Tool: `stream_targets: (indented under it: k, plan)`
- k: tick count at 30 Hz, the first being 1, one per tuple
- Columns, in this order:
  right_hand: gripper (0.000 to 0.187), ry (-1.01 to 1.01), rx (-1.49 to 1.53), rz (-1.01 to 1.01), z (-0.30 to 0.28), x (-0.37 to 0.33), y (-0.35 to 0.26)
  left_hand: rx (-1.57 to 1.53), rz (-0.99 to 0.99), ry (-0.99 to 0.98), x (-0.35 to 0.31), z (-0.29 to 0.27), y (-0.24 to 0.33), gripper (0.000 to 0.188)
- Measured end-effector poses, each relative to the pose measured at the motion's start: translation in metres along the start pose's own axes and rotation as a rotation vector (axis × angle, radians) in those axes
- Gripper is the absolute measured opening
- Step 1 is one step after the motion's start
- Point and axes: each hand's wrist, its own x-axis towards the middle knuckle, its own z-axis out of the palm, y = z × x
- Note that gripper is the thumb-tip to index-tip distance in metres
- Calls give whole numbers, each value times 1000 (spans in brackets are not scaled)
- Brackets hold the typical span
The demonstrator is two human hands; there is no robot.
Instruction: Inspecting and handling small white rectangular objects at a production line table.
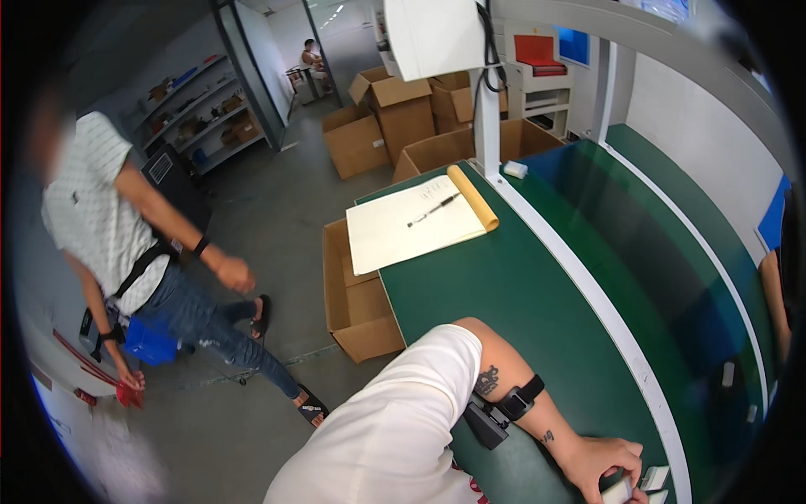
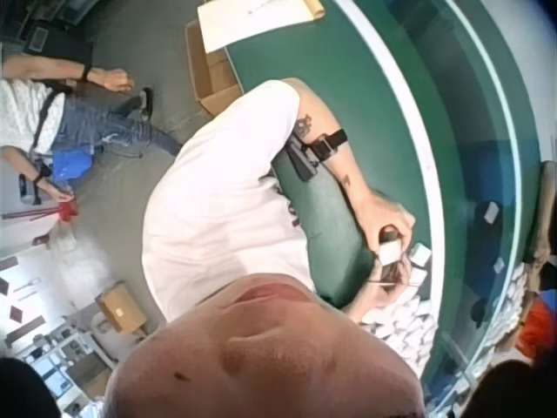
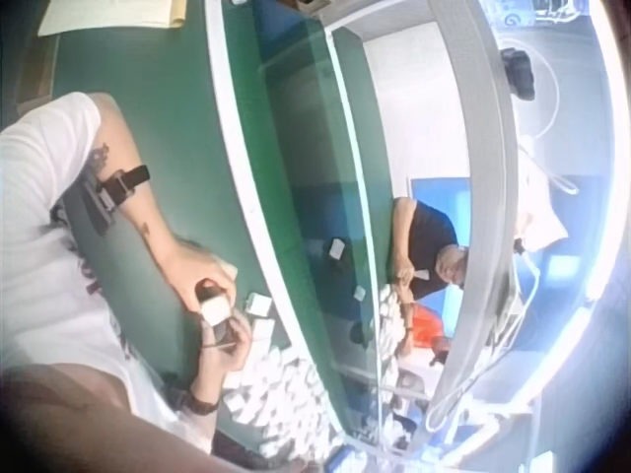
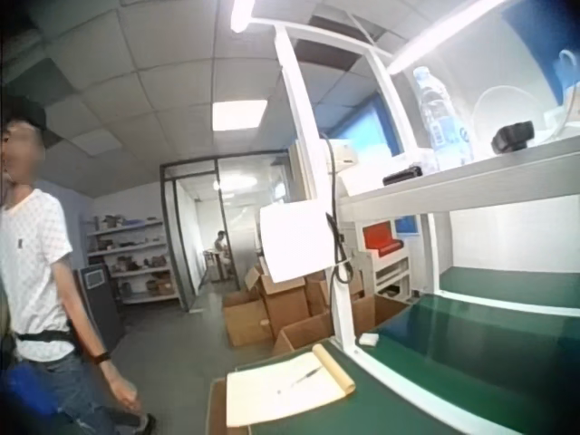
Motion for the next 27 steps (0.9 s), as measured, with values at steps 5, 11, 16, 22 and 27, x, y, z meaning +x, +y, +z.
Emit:
stream_targets:
  k: [5, 11, 16, 22, 27]
  plan:
    - [41, 71, -63, -84, 11, 8, -4, -144, -90, -7, -6, -14, 26, 46]
    - [56, 14, -57, -12, 18, 10, -11, -144, -426, -161, -6, -35, 35, 56]
    - [55, 130, 241, 228, 22, 14, -19, -187, -427, -181, -2, -36, 37, 74]
    - [71, 69, 359, 199, 25, 18, -19, -2, -303, -167, -4, -35, 31, 72]
    - [70, 61, 158, 185, 22, 16, -18, -84, -237, -112, -6, -31, 27, 62]
